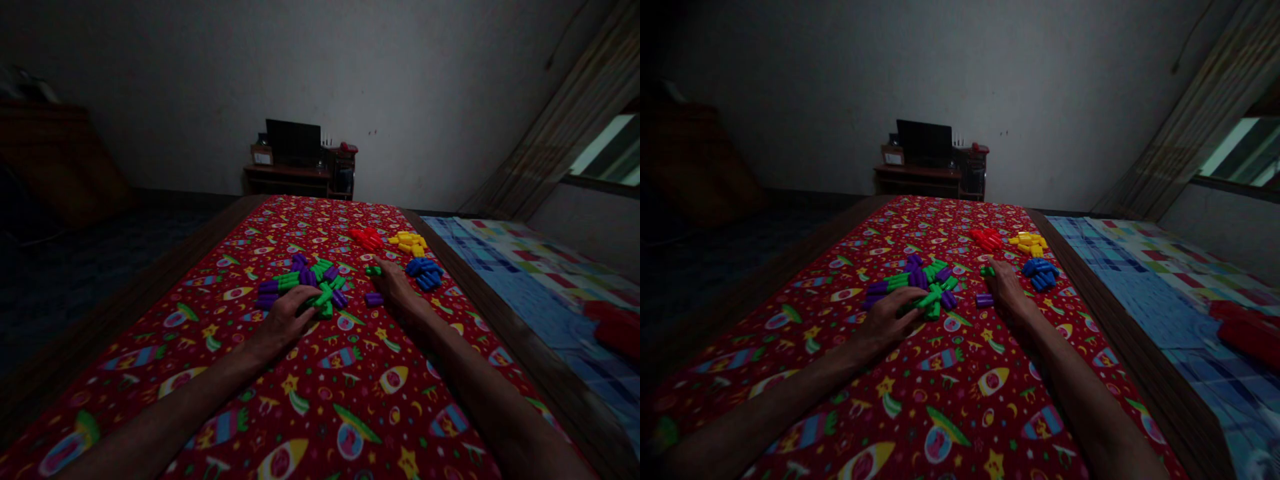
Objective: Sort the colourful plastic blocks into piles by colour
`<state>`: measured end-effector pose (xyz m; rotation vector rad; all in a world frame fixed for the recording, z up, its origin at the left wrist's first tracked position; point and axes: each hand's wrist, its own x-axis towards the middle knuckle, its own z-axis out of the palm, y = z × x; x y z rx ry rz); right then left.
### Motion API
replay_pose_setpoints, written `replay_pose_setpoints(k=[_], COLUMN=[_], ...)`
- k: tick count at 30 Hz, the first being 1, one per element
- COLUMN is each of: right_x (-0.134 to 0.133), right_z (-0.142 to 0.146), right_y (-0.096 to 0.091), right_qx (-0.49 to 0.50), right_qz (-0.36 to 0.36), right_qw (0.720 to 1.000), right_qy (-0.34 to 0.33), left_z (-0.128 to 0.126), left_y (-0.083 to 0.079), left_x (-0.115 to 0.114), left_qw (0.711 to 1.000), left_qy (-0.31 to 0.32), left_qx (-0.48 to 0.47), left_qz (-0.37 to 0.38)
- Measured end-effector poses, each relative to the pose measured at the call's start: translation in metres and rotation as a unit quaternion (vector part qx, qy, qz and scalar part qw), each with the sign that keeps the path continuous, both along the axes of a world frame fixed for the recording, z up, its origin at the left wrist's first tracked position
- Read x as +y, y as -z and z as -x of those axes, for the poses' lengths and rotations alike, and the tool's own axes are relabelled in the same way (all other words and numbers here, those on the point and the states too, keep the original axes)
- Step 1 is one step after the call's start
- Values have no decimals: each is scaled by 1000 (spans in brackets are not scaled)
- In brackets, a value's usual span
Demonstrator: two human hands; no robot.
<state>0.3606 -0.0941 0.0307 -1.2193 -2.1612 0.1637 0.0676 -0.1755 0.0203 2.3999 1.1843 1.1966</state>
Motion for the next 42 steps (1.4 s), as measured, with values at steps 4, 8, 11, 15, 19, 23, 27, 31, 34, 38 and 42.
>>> replay_pose_setpoints(k=[4,8,11,15,19,23,27,31,34,38,42], right_x=[-18,-54,-68,-48,-10,10,12,2,-18,-55,-71], right_z=[21,70,90,66,16,-14,-16,0,28,75,95], right_y=[-15,-33,-34,-32,-24,-7,-6,-25,-36,-35,-26], right_qx=[35,22,-29,-11,29,31,-2,-7,-1,-3,-8], right_qz=[-53,29,46,27,-4,14,17,-22,-15,41,51], right_qw=[998,986,978,994,998,994,998,996,1000,976,980], right_qy=[-18,-164,-202,-109,55,108,62,84,-15,-214,-192], left_z=[5,4,1,-2,-4,-6,-7,-9,-11,-8,-6], left_y=[0,-5,-8,-6,2,5,6,6,1,-10,-14], left_x=[8,8,3,-1,-2,-5,-5,-2,1,-1,-5], left_qw=[996,993,993,997,995,979,981,977,975,978,989], left_qy=[-60,-63,-35,-22,55,57,23,13,10,17,-8], left_qx=[-65,-102,-105,-62,83,183,181,191,183,121,35], left_qz=[17,14,33,41,-22,-64,-72,-92,-123,-166,-140])
